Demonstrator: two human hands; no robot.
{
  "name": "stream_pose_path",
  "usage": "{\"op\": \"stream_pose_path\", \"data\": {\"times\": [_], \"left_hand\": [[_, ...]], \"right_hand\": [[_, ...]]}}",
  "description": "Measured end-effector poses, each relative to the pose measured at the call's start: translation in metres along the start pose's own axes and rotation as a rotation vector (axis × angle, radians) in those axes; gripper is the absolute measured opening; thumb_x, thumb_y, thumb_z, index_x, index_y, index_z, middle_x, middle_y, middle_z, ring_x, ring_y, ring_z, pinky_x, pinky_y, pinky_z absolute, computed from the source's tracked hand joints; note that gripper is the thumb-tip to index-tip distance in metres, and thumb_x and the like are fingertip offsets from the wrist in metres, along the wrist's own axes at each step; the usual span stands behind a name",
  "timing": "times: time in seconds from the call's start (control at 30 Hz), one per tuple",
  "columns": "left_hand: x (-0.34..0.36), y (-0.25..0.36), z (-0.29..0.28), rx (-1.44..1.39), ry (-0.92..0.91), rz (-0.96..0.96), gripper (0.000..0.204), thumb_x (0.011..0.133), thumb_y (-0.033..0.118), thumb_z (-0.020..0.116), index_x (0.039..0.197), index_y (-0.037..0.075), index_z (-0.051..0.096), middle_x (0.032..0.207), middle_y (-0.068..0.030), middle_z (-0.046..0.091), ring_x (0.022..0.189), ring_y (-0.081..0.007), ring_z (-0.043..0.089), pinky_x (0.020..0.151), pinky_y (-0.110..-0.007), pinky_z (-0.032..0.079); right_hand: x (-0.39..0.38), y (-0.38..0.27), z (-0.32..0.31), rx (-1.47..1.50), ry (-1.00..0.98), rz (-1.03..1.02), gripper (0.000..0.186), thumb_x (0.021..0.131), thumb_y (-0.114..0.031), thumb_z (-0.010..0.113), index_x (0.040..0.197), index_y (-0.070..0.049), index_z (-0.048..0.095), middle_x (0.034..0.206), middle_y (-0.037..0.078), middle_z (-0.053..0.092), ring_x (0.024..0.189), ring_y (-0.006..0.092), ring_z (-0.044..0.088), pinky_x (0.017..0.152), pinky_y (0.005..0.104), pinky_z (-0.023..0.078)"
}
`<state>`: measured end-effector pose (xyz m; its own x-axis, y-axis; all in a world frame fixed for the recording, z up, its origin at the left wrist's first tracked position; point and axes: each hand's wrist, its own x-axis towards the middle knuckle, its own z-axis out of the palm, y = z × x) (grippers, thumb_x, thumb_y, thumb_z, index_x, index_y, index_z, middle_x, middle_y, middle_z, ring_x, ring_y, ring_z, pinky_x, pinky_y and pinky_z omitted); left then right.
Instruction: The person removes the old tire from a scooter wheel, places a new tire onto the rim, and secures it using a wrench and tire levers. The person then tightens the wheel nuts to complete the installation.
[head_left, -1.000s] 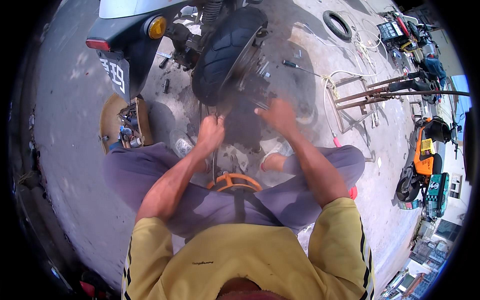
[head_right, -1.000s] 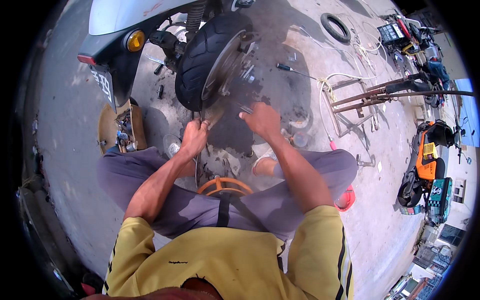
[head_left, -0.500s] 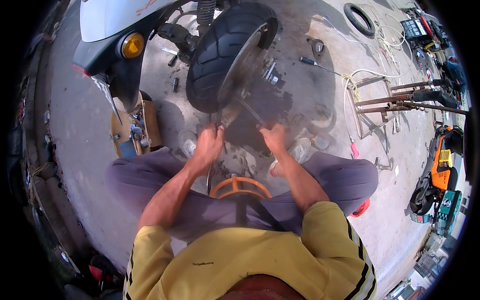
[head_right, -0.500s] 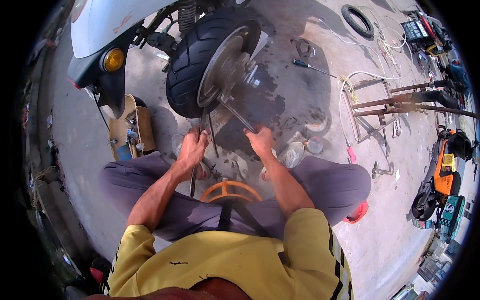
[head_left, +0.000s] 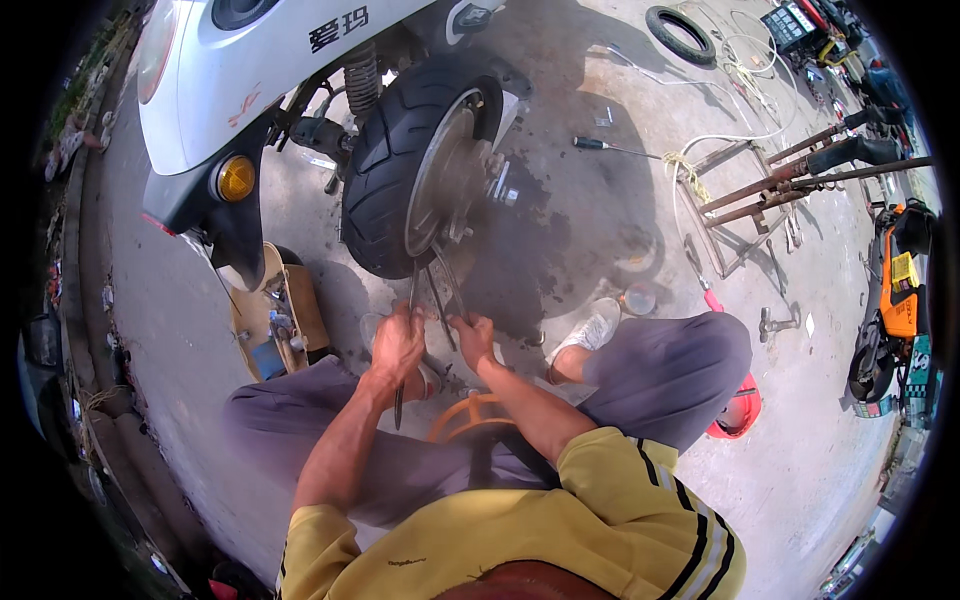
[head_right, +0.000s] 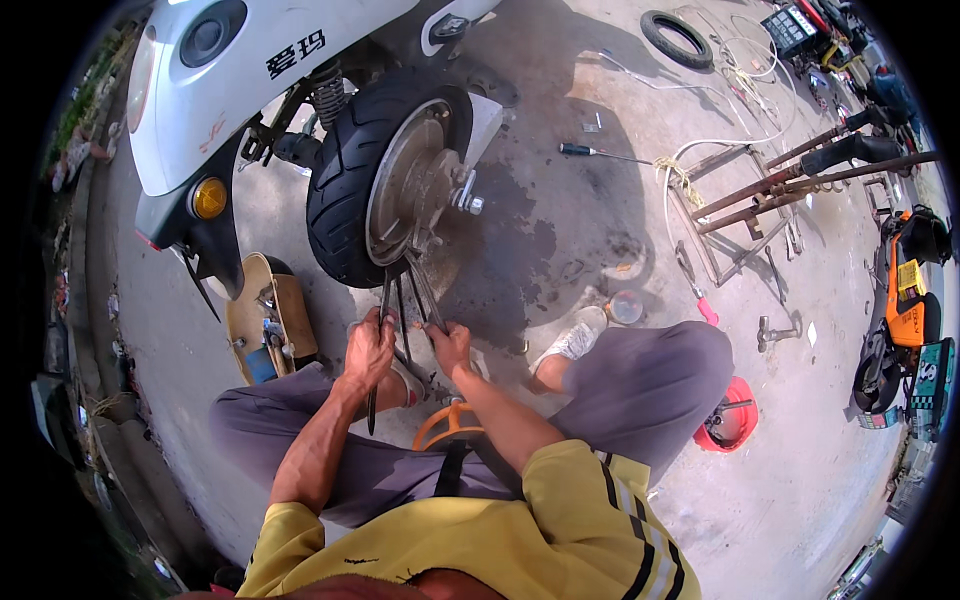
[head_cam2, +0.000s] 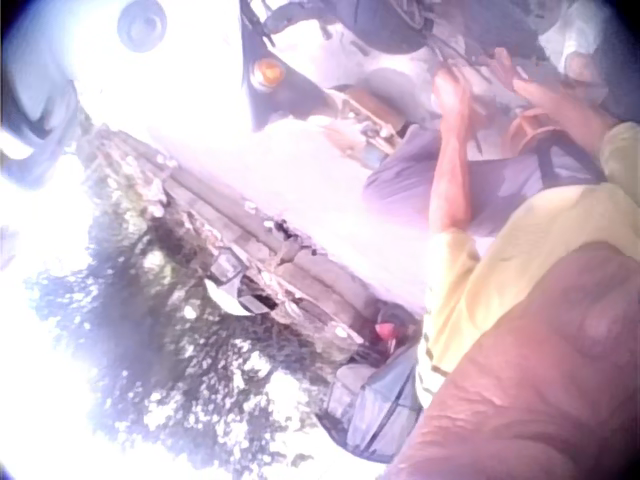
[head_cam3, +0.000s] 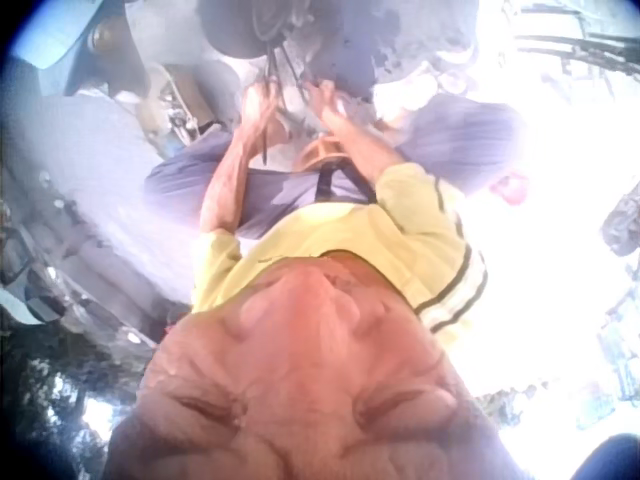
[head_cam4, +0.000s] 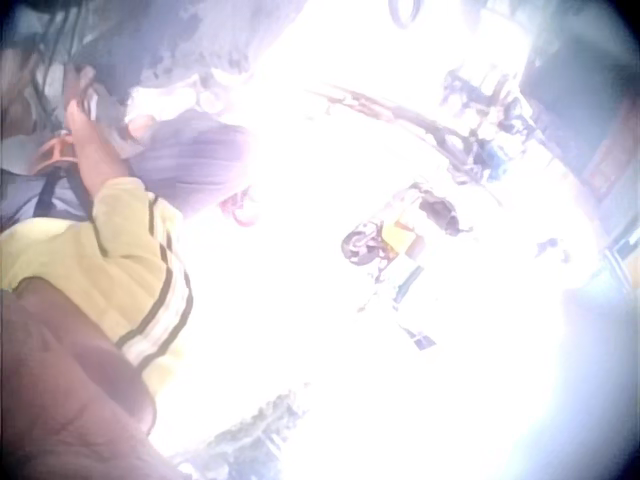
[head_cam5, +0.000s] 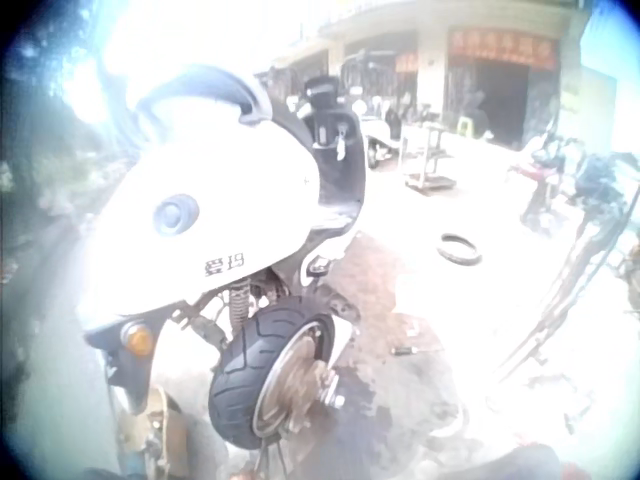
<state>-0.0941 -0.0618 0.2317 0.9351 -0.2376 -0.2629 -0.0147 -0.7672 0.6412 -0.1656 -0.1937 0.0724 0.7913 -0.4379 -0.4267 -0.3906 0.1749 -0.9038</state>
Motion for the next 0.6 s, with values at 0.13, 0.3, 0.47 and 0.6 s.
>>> {"op": "stream_pose_path", "data": {"times": [0.13, 0.3, 0.47, 0.6], "left_hand": [[-0.003, 0.016, -0.012, 0.087, -0.024, 0.003, 0.027, 0.105, 0.022, 0.052, 0.109, -0.002, 0.064, 0.077, -0.0292, 0.067, 0.077, -0.0484, 0.069, 0.068, -0.054, 0.051], [-0.007, 0.012, -0.01, 0.034, 0.016, 0.042, 0.025, 0.104, 0.019, 0.053, 0.107, -0.003, 0.066, 0.074, -0.025, 0.067, 0.071, -0.0433, 0.069, 0.065, -0.048, 0.052], [-0.017, 0.011, -0.011, 0.085, 0.059, 0.067, 0.024, 0.105, 0.018, 0.053, 0.106, -0.003, 0.066, 0.073, -0.0235, 0.067, 0.069, -0.04, 0.07, 0.062, -0.046, 0.052], [-0.026, 0.022, -0.017, 0.097, 0.122, 0.095, 0.023, 0.105, 0.019, 0.054, 0.103, 0.0, 0.067, 0.071, -0.0225, 0.066, 0.065, -0.0412, 0.068, 0.061, -0.048, 0.051]], "right_hand": [[-0.033, -0.036, 0.025, 0.177, -0.003, 0.078, 0.042, 0.095, -0.03, 0.073, 0.073, 0.005, 0.067, 0.061, -0.002, 0.05, 0.061, 0.0094, 0.044, 0.056, 0.0349, 0.038], [-0.064, -0.031, 0.056, 0.41, -0.047, 0.244, 0.048, 0.1, -0.041, 0.07, 0.069, -0.006, 0.062, 0.06, -0.005, 0.047, 0.057, 0.0068, 0.042, 0.052, 0.0301, 0.033], [-0.09, -0.05, 0.063, 0.625, -0.11, 0.358, 0.045, 0.103, -0.045, 0.064, 0.078, -0.008, 0.064, 0.06, -0.006, 0.048, 0.051, 0.0062, 0.042, 0.047, 0.0276, 0.03], [-0.119, -0.088, 0.057, 0.661, -0.115, 0.33, 0.047, 0.108, -0.046, 0.054, 0.094, -0.004, 0.069, 0.07, -0.003, 0.055, 0.06, 0.0064, 0.048, 0.052, 0.0264, 0.037]]}}
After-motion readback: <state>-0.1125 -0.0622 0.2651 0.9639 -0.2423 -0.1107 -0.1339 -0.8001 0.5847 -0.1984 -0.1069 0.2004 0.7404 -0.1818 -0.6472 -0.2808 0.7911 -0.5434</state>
